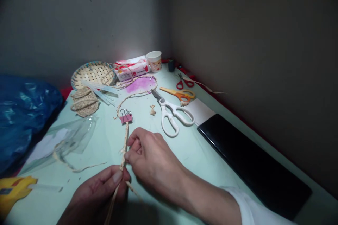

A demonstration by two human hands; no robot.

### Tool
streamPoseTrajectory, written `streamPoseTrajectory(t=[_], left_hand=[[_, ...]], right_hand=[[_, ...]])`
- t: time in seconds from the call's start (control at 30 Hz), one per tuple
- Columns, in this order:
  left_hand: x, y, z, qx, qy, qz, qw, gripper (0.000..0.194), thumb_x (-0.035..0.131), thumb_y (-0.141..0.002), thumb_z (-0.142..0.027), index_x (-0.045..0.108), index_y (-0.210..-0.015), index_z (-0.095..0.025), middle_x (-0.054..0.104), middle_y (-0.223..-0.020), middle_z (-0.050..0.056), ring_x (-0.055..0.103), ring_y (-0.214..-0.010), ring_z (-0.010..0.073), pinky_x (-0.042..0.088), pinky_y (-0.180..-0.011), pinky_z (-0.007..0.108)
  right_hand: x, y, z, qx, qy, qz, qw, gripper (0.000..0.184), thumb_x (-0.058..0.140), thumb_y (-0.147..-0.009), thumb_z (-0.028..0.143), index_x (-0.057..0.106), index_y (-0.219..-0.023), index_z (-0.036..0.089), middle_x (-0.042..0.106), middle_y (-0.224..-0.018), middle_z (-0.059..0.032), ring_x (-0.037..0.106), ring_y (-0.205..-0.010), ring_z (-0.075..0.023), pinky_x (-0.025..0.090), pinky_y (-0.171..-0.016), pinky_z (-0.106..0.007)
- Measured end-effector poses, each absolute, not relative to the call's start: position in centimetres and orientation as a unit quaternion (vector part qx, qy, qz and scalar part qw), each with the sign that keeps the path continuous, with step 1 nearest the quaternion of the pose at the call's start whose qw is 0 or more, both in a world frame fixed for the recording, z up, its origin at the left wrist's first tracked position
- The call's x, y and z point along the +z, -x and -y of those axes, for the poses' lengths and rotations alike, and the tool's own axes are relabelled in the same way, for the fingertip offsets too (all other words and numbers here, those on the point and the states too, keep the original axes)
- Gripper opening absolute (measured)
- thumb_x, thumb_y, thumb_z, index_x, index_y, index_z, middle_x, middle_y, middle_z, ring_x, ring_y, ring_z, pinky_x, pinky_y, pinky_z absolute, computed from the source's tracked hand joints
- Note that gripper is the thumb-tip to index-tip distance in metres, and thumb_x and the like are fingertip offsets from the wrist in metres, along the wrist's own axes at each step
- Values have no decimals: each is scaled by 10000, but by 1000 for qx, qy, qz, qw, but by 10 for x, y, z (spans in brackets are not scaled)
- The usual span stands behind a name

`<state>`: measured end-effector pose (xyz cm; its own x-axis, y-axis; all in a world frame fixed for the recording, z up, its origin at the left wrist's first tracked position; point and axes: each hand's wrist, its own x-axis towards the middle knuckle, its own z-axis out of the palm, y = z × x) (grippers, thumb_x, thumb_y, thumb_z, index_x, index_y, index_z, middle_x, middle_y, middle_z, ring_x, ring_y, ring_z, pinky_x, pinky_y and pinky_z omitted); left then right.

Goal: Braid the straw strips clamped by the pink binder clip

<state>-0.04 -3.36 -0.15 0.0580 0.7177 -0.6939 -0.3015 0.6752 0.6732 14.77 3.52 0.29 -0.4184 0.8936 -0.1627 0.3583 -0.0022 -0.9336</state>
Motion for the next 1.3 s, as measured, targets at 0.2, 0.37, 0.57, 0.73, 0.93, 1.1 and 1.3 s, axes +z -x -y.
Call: streamPoseTrajectory(t=[0.2, 0.37, 0.57, 0.73, 0.93, 1.1, 1.3], left_hand=[[7, -6, 39, 381, -217, -575, 690, 310, 717, -711, -412, 597, -810, -144, 538, -625, -29, 177, -412, -1, 86, -411, 165], [3, -9, 45, 422, -264, -543, 677, 268, 670, -759, -343, 577, -908, -140, 539, -665, -19, 200, -452, 13, 114, -419, 153], [-2, -9, 46, 462, -326, -510, 648, 425, 645, -781, -345, 449, -1119, -178, 503, -638, -58, 169, -439, 16, 99, -415, 161], [-10, -8, 46, 475, -341, -480, 654, 467, 644, -751, -361, 387, -1105, -195, 406, -601, -110, 140, -431, 17, 100, -413, 165], [-15, -7, 49, 435, -454, -507, 590, 371, 570, -790, -414, 424, -1062, -208, 524, -635, -56, 326, -422, 77, 221, -426, 205], [2, -1, 60, 370, -626, -567, 388, 158, 427, -912, -318, 529, -957, -206, 618, -690, 15, 558, -698, 190, 359, -679, 282], [11, 1, 62, 295, -701, -606, 233, 242, 350, -942, -252, 534, -791, -213, 620, -711, 46, 576, -666, 206, 336, -645, 293]], right_hand=[[24, -167, -27, 322, 512, 713, 355, 78, 515, -871, 187, 588, -898, 187, 632, -780, 9, 542, -698, -122, 378, -652, -246], [24, -172, 8, 346, 481, 763, 259, 178, 443, -930, 224, 609, -870, 201, 629, -784, -1, 539, -694, -126, 366, -647, -248], [16, -154, 22, 392, 461, 771, 196, 289, 346, -971, 297, 556, -806, 186, 605, -760, -21, 513, -661, -124, 350, -628, -245], [12, -142, 18, 375, 473, 771, 202, 278, 397, -934, 298, 506, -710, 176, 566, -678, -1, 464, -633, -116, 295, -589, -241], [5, -147, 16, 467, 439, 723, 258, 305, 459, -863, 231, 591, -600, 148, 576, -581, 5, 453, -571, -105, 319, -587, -221], [5, -148, 19, 503, 442, 676, 307, 321, 482, -832, 231, 639, -572, 130, 499, -503, 18, 377, -519, -97, 276, -529, -225], [3, -147, 19, 496, 453, 660, 335, 293, 518, -794, 227, 608, -533, 129, 507, -500, 13, 412, -522, -103, 296, -552, -231]])
